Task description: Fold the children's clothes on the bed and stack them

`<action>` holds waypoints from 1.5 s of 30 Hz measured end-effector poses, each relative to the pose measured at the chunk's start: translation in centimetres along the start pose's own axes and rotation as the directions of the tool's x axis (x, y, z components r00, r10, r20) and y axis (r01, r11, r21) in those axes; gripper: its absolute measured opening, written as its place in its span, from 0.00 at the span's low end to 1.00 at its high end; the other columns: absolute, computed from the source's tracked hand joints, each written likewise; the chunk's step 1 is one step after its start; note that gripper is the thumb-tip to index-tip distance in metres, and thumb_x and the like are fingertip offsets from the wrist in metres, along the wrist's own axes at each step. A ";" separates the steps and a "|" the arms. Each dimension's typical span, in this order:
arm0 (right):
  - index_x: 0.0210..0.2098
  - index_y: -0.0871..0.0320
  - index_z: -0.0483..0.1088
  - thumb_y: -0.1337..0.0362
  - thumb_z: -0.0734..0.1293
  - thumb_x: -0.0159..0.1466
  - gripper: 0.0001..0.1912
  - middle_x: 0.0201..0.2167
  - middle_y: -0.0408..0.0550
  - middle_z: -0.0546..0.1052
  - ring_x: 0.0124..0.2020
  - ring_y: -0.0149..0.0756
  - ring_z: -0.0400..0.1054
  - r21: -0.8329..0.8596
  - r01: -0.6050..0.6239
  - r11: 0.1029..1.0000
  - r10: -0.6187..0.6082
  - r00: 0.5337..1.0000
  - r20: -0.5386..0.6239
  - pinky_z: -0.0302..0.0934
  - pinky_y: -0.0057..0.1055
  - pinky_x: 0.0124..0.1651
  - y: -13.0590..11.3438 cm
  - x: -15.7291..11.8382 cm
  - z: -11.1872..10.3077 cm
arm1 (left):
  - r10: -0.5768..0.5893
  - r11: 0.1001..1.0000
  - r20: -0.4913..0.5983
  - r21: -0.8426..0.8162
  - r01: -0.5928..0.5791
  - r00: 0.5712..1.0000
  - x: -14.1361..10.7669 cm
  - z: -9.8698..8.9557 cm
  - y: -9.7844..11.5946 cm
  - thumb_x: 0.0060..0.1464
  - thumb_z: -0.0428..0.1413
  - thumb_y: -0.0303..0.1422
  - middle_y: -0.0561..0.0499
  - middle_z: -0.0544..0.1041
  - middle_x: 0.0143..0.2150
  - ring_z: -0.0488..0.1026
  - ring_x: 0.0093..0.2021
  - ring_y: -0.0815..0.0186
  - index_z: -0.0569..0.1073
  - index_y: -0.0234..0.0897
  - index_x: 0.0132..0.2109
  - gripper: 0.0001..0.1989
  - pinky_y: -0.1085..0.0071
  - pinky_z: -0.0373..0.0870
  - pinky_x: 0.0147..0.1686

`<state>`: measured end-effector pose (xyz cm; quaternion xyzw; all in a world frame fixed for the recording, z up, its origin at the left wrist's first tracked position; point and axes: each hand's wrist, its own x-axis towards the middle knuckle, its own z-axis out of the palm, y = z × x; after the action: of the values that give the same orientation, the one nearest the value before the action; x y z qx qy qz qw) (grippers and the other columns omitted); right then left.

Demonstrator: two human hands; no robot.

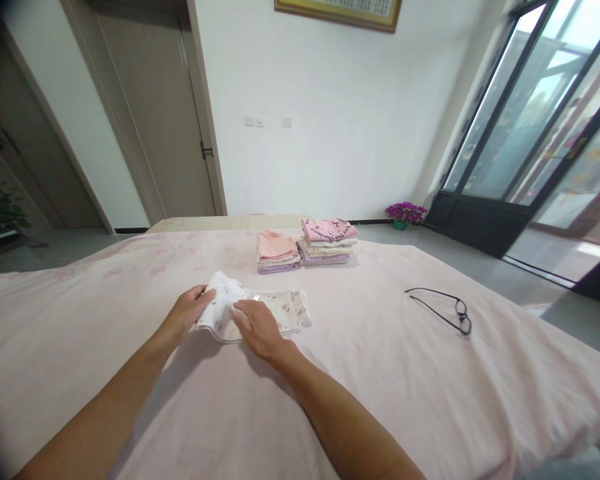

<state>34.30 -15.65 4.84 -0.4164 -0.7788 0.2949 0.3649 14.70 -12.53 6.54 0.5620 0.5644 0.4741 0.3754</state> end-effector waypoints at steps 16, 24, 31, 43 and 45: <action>0.45 0.60 0.73 0.69 0.65 0.48 0.23 0.28 0.45 0.78 0.30 0.37 0.71 0.309 -0.402 0.862 0.441 0.895 -0.066 0.63 0.28 0.32 4.1 1.1 -6.8 | 0.299 0.922 -0.023 0.266 -0.282 0.954 -1.6 7.4 0.7 0.61 0.47 0.35 0.45 0.78 0.50 0.74 0.51 0.59 0.76 0.38 0.50 0.17 0.61 0.69 0.54; 0.56 0.59 0.68 0.67 0.66 0.53 0.30 0.38 0.47 0.80 0.38 0.37 0.72 -0.136 -0.421 0.897 0.391 0.898 -0.200 0.64 0.31 0.42 5.7 0.5 -8.7 | 0.466 0.635 0.323 0.527 -0.565 0.824 -2.9 10.4 -1.4 0.65 0.46 0.43 0.40 0.62 0.68 0.52 0.71 0.51 0.62 0.34 0.65 0.27 0.49 0.49 0.68; 0.57 0.59 0.67 0.67 0.65 0.55 0.29 0.44 0.50 0.79 0.42 0.37 0.72 -0.219 -0.442 0.870 0.391 0.889 -0.238 0.63 0.30 0.45 5.2 -0.1 -9.0 | 0.477 0.438 0.421 0.648 -0.624 0.772 -4.6 10.4 -0.7 0.54 0.56 0.28 0.40 0.57 0.71 0.48 0.72 0.52 0.57 0.34 0.68 0.36 0.50 0.46 0.69; 0.58 0.54 0.66 0.68 0.64 0.57 0.29 0.45 0.49 0.78 0.46 0.42 0.71 -0.387 -0.447 0.806 0.394 0.894 -0.213 0.60 0.33 0.47 4.7 -0.9 -9.5 | 0.445 0.408 0.466 0.655 -0.636 0.765 -4.8 9.1 -2.2 0.51 0.46 0.16 0.39 0.62 0.68 0.53 0.70 0.54 0.65 0.33 0.64 0.33 0.53 0.54 0.67; 0.58 0.53 0.65 0.68 0.63 0.58 0.28 0.45 0.49 0.78 0.47 0.42 0.71 -0.439 -0.447 0.779 0.394 0.895 -0.212 0.60 0.33 0.47 4.5 -1.0 -9.5 | 0.420 0.392 0.522 0.633 -0.668 0.742 -4.9 9.1 -1.9 0.52 0.46 0.17 0.41 0.62 0.68 0.52 0.71 0.55 0.65 0.36 0.65 0.33 0.53 0.51 0.67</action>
<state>44.35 -12.92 6.39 -0.6716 -0.6933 0.1449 0.2175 23.29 -16.15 1.78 0.8808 0.4349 0.1864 -0.0168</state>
